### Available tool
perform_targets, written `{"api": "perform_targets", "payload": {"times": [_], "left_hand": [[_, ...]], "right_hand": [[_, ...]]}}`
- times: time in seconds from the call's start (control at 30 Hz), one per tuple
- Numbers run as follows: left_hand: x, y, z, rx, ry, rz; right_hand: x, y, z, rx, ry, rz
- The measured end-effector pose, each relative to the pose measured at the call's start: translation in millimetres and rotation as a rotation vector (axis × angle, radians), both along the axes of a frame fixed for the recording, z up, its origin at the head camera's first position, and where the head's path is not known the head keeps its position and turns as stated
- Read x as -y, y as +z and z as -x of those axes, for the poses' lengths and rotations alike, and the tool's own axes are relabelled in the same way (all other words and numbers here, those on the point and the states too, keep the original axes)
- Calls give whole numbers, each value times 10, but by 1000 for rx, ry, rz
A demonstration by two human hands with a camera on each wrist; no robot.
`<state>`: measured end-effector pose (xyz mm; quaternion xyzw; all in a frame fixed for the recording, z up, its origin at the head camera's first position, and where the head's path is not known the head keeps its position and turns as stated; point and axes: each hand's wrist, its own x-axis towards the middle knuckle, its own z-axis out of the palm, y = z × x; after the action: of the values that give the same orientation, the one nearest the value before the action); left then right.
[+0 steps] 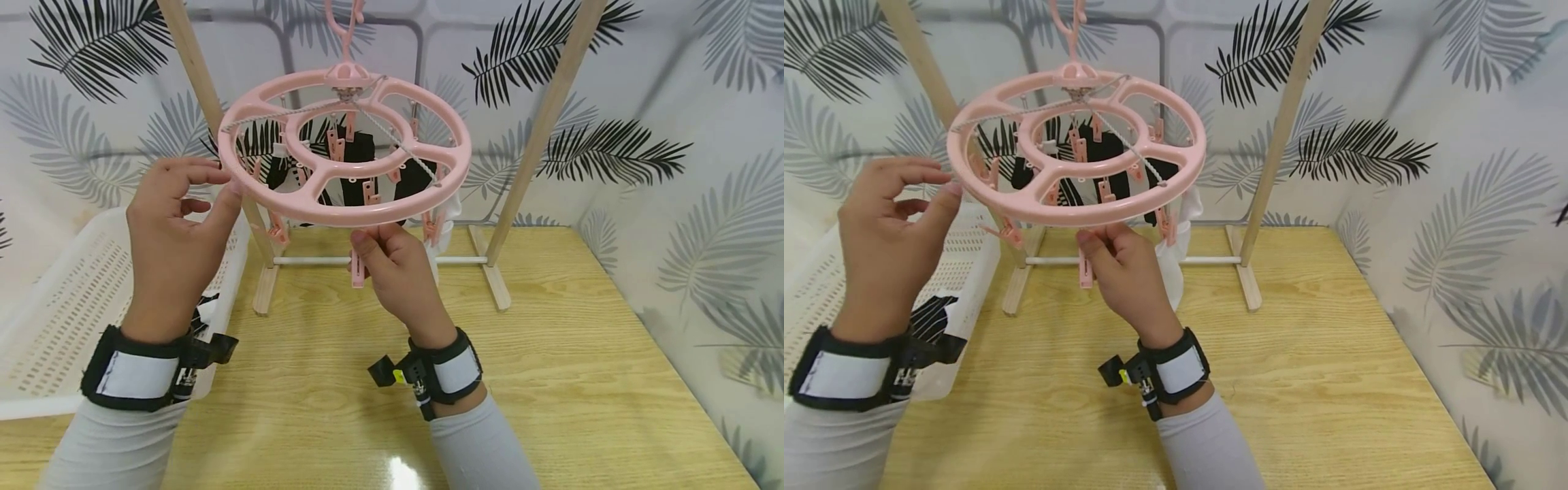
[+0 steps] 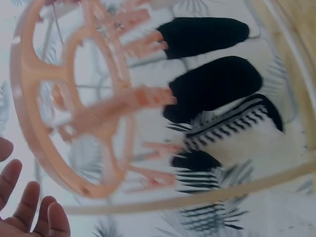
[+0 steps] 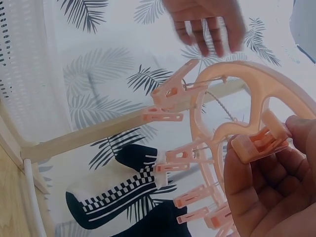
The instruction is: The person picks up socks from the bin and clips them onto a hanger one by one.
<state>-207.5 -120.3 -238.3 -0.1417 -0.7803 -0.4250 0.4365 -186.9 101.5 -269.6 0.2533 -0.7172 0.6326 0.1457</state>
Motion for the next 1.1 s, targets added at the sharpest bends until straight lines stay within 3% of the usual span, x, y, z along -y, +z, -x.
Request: {"api": "perform_targets", "payload": {"times": [0.13, 0.33, 0.47, 0.57, 0.73, 0.83, 0.97, 1.1], "left_hand": [[178, -88, 105, 110, 32, 8], [572, -240, 310, 241, 91, 209], [899, -377, 505, 486, 49, 331], [1094, -549, 680, 659, 16, 444], [1218, -963, 891, 773, 23, 730], [1191, -1175, 920, 885, 18, 874], [1128, -1338, 890, 1077, -57, 922], [1094, -1381, 866, 1130, -104, 952]], "right_hand": [[2, -15, 11, 15, -3, 5], [26, -32, 25, 25, 0, 5], [23, -31, 34, 27, -19, 0], [22, -33, 40, 34, -23, -1], [19, -42, 53, 36, -24, -18], [5, -52, 63, 33, -37, -22], [-3, -90, 94, 28, -28, -5], [-17, -211, 197, 23, -19, 7]]}}
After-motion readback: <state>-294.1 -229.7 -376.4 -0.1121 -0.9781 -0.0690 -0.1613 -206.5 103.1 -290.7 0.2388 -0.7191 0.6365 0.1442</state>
